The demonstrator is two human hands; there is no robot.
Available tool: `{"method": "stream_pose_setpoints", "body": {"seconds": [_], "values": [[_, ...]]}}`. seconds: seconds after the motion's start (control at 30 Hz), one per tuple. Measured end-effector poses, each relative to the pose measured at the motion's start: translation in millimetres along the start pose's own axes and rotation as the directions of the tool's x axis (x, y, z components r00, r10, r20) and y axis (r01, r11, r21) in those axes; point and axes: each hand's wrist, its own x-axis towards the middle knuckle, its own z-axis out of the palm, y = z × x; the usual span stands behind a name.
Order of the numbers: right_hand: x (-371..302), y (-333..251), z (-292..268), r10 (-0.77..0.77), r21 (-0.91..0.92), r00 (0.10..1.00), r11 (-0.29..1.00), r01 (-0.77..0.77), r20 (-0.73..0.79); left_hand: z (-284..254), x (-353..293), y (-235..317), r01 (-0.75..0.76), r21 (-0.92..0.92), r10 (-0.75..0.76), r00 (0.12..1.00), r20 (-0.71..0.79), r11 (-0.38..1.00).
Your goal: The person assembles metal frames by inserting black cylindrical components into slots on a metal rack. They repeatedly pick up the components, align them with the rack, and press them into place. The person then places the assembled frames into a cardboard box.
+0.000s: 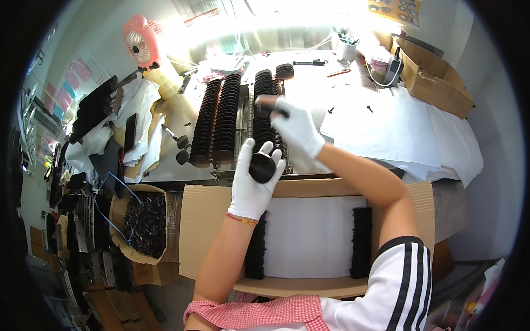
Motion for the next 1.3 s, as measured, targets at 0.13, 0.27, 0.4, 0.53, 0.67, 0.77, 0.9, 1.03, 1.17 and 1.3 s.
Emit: {"method": "stream_pose_setpoints", "body": {"seconds": [0.13,0.27,0.4,0.53,0.67,0.77,0.9,1.03,1.17,1.3], "values": [[-38.9,-39.2,-2.9,-0.241,-0.058,0.826,0.948,0.313,0.509,-1.1,2.3,0.7,0.014,-0.070,-0.008,0.997,0.077,0.997],[10.6,6.4,-26.2,-0.165,-0.057,0.930,0.979,0.193,0.328,-11.1,-5.7,5.3,0.076,-0.069,-0.082,0.992,-0.094,0.995],[108.4,89.3,-60.5,0.264,-0.507,0.958,0.814,-0.283,-0.111,-16.7,-4.4,2.1,-0.113,0.675,0.155,0.988,-0.003,0.729],[154.0,136.6,-64.7,0.426,-0.121,0.901,0.901,-0.416,0.074,-22.5,8.7,-4.5,-0.017,0.893,0.098,0.995,-0.030,0.449],[159.7,144.1,-62.7,0.303,-0.197,0.908,0.947,-0.254,0.289,-30.7,22.0,0.1,-0.080,0.962,0.057,0.996,0.068,0.263],[156.6,149.5,-53.8,0.235,-0.167,0.929,0.967,-0.193,0.287,-32.2,26.4,7.1,-0.053,0.957,-0.024,0.998,0.062,0.284],[139.0,168.8,-32.7,0.125,-0.311,0.988,0.946,-0.090,0.093,-29.8,25.6,9.6,-0.040,0.955,-0.036,0.998,0.052,0.294],[122.5,182.8,-9.7,-0.182,-0.792,0.978,0.581,0.188,0.098,-29.8,23.1,4.7,-0.077,0.931,0.013,0.997,0.077,0.358],[128.5,161.7,-16.4,0.028,-0.943,0.947,0.110,0.315,0.320,-30.4,14.8,1.6,-0.078,0.863,0.075,0.996,0.046,0.500],[108.6,94.1,-33.3,-0.013,-0.764,1.000,0.645,0.007,-0.001,-23.6,-6.7,-0.8,-0.032,0.394,0.035,0.999,-0.001,0.918]]}}
